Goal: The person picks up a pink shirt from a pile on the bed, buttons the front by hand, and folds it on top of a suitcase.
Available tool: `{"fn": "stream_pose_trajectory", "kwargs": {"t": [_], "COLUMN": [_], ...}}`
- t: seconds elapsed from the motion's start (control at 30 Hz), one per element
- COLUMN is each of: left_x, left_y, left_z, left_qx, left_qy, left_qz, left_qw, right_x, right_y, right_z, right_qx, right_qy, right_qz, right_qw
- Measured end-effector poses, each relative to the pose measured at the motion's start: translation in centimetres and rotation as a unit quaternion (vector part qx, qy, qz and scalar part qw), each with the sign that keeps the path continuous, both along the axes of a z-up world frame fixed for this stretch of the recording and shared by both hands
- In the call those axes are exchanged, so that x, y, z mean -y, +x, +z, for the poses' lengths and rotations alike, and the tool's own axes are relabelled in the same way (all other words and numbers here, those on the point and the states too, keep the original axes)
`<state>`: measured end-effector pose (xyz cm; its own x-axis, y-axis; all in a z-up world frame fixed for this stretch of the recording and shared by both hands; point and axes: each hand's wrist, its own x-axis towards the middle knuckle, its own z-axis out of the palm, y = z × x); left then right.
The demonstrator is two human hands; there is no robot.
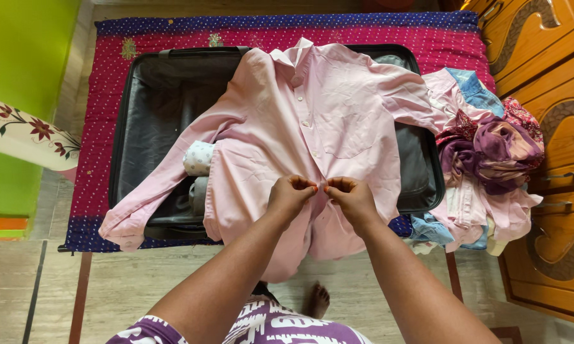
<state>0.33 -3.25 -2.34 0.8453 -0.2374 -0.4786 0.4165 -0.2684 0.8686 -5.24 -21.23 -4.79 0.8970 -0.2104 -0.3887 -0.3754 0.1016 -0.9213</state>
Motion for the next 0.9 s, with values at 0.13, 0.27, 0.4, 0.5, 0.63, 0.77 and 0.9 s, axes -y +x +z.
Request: {"fn": "stream_pose_trajectory", "kwargs": {"t": [0.13, 0.27, 0.4, 0.5, 0.63, 0.77, 0.9], "left_x": [0.5, 0.6, 0.9, 1.1, 1.2, 1.0, 1.2], "left_y": [-0.1, -0.2, -0.3, -0.3, 0.3, 0.4, 0.0], "left_z": [-0.7, -1.3, -1.2, -1.2, -2.9, -4.0, -3.1], "left_qx": [-0.032, -0.051, -0.036, -0.043, -0.063, -0.074, -0.088], "left_qy": [-0.072, -0.096, -0.085, -0.069, -0.128, -0.123, -0.082], "left_qz": [0.02, 0.031, 0.03, 0.031, 0.037, 0.024, 0.015], "left_qw": [0.997, 0.994, 0.995, 0.996, 0.989, 0.989, 0.993], "right_x": [0.1, -0.1, 0.0, 0.1, 0.0, -0.3, -0.4], "right_y": [-0.3, -0.7, -0.8, -0.8, -0.8, -0.5, -0.7], "right_z": [-0.1, 0.0, 0.4, 0.9, 1.1, 0.5, 0.4], "right_qx": [0.006, 0.008, 0.004, 0.005, -0.015, -0.032, -0.024], "right_qy": [0.006, 0.008, 0.021, 0.051, 0.101, 0.076, 0.08], "right_qz": [0.015, 0.016, 0.014, 0.017, -0.002, -0.016, -0.004], "right_qw": [1.0, 1.0, 1.0, 0.999, 0.995, 0.996, 0.997]}}
